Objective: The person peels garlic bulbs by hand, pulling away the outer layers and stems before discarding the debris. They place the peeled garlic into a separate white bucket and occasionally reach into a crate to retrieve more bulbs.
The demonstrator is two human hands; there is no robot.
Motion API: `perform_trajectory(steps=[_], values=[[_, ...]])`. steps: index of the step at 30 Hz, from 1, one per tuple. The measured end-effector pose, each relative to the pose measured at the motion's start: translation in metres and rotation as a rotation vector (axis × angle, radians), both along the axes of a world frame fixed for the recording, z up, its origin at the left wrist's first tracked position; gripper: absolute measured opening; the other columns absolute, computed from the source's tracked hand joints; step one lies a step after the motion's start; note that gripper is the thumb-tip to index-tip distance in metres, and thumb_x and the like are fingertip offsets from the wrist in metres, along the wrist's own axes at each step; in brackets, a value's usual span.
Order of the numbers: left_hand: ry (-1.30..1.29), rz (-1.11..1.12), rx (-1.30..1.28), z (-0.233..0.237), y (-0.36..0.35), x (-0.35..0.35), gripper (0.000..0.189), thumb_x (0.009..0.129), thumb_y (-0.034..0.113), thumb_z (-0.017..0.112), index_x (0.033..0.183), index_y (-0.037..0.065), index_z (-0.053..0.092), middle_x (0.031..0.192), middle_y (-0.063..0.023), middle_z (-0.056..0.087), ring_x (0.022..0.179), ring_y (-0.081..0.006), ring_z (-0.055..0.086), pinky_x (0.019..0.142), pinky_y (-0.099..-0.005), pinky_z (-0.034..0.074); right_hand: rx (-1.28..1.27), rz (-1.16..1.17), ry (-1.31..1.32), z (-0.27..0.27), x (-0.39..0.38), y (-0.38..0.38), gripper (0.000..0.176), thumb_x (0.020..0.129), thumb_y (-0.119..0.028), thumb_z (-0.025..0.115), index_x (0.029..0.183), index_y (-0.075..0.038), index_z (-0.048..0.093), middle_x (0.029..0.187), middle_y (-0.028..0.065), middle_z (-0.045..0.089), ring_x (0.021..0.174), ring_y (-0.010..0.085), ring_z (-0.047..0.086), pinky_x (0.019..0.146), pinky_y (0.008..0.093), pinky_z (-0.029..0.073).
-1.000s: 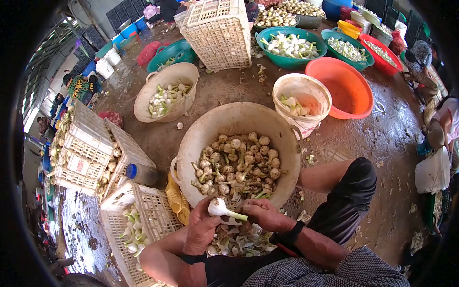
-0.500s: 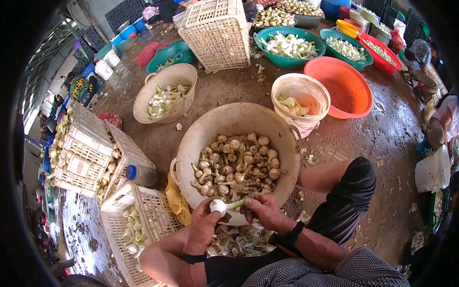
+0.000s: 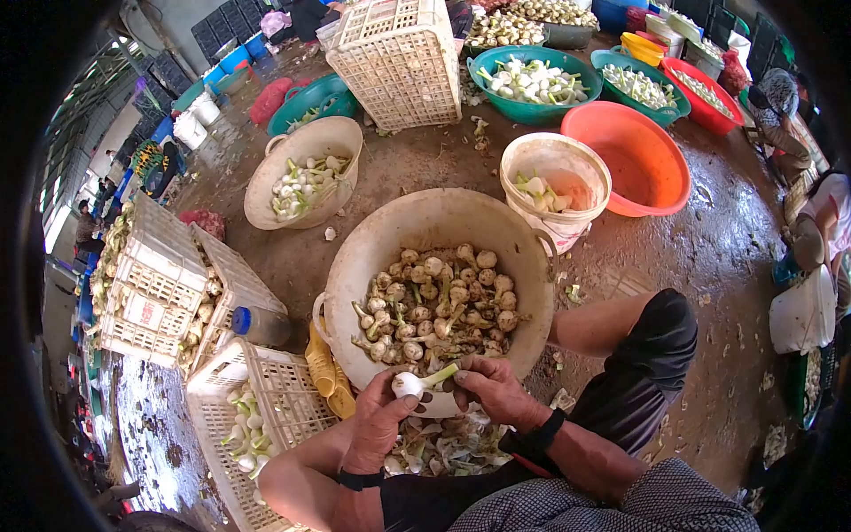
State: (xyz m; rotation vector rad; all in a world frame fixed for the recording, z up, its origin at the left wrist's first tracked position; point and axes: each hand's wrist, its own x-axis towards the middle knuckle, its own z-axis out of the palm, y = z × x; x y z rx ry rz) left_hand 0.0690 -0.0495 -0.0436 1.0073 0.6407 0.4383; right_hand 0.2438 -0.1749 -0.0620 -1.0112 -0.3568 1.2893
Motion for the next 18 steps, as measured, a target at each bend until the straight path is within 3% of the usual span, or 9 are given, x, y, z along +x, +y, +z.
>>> perform_trajectory(steps=[10,12,18], values=[[0.047,-0.02,0.047,0.002,-0.001,0.002,0.054,0.079,0.003,0.072,0.127,-0.004,0.047,0.106,-0.0114,0.062,0.092,-0.0193,0.064,0.078,-0.0324,0.057,0.015,-0.001,0.005,-0.005,0.002,-0.002,0.017,0.094,-0.007,0.051,0.102,0.005,0.06,0.077,0.0077,0.064,0.064,0.0119,0.058,0.059,0.0256,0.047],[0.128,-0.074,0.098,0.005,-0.001,0.003,0.054,0.079,0.002,0.072,0.127,-0.004,0.047,0.106,-0.0112,0.061,0.092,-0.019,0.064,0.078,-0.0323,0.057,0.053,-0.014,0.102,-0.011,0.003,-0.003,0.013,0.094,-0.004,0.052,0.102,0.002,0.06,0.091,0.0115,0.065,0.069,0.0167,0.063,0.061,0.0294,0.052],[0.082,-0.068,0.068,0.003,-0.004,0.004,0.055,0.079,0.004,0.073,0.127,-0.003,0.048,0.104,-0.0099,0.063,0.091,-0.0177,0.064,0.077,-0.0287,0.055,0.037,-0.047,0.185,-0.007,0.002,-0.002,0.011,0.093,-0.004,0.049,0.097,0.001,0.059,0.085,0.012,0.066,0.061,0.0144,0.06,0.057,0.0279,0.05]])
